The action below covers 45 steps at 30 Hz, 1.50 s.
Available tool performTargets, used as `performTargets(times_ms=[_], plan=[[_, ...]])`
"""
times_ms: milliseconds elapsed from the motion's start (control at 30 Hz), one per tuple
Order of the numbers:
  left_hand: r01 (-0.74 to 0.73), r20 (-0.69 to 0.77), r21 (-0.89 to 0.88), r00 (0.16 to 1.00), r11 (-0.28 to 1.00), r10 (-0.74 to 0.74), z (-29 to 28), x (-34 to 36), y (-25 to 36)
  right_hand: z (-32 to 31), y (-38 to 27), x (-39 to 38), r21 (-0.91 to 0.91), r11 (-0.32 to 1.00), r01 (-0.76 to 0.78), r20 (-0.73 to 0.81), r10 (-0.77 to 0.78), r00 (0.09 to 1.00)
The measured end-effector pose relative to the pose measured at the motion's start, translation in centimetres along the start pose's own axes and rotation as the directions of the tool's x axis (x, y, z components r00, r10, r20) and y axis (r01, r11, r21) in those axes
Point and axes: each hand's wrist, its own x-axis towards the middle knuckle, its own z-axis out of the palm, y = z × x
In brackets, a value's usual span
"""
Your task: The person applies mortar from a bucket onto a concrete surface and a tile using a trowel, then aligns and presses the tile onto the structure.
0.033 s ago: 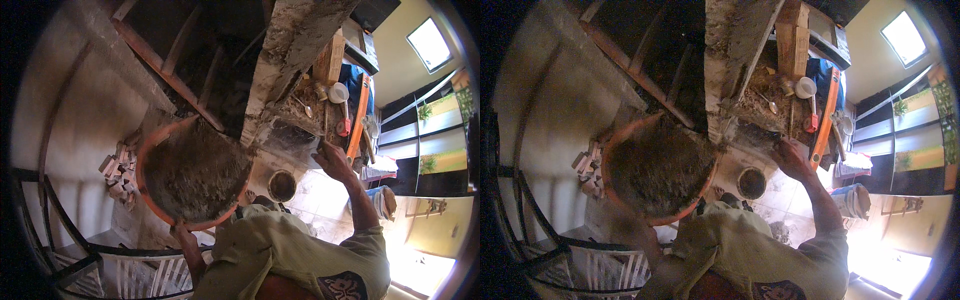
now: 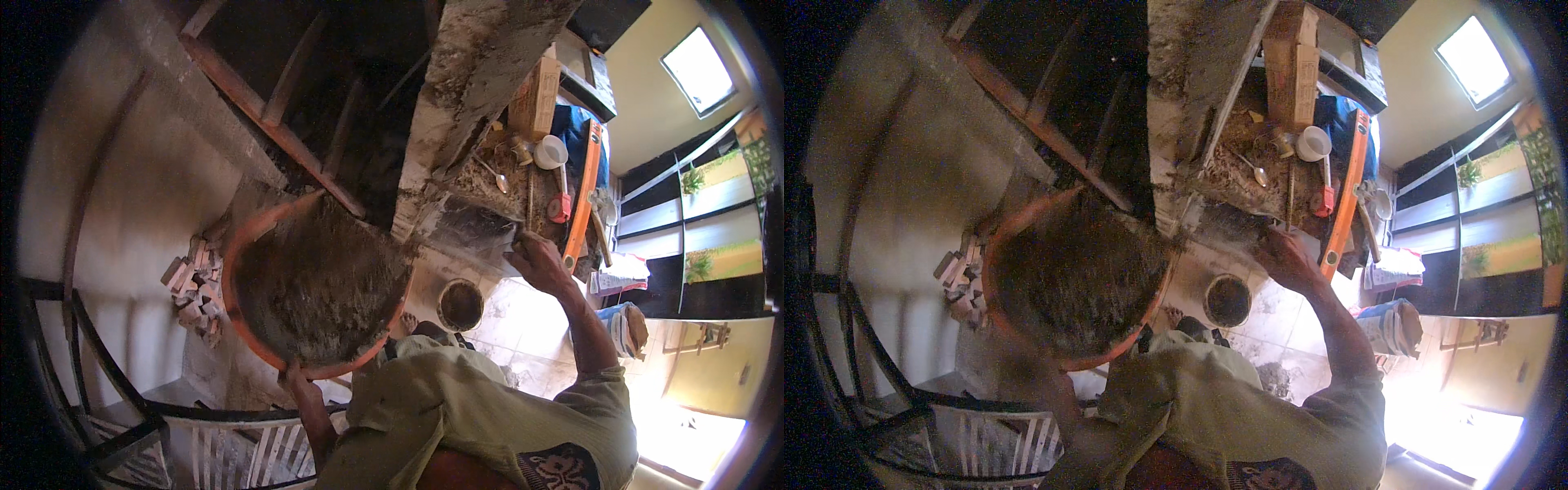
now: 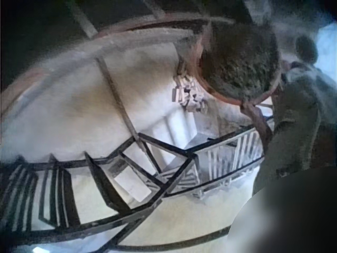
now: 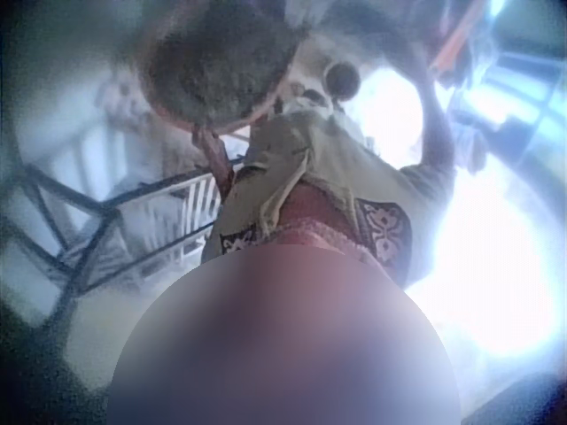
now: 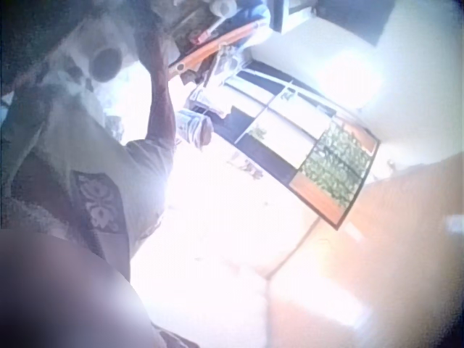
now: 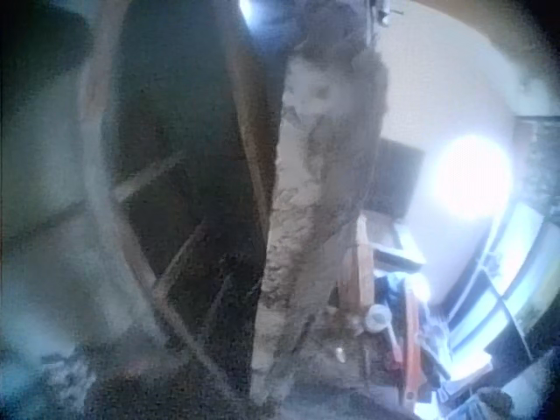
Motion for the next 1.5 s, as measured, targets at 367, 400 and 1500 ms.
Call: performTargets(times_ms=[367,400,1500], plan=[[-0.414,0.128,0.113,0.907,0.903,0.4,-2.9,1.6,-4.6,-4.2,-3.9,-0.9,0.176,0.976,-0.125,-0.047,0.135,0.99],[-0.226,0.19,-0.079,0.953,0.971,0.237,-2.3,0.5,-2.6,-3.5,-4.6,-1.3,0.173,0.981,-0.083,-0.051,0.093,0.994],[0.011,0.166,-0.013,0.986,1.0,-0.009,1.8,-6.0,10.9,18.6,-17.7,2.9,-0.29,0.77,0.568,0.286,-0.497,0.82]])
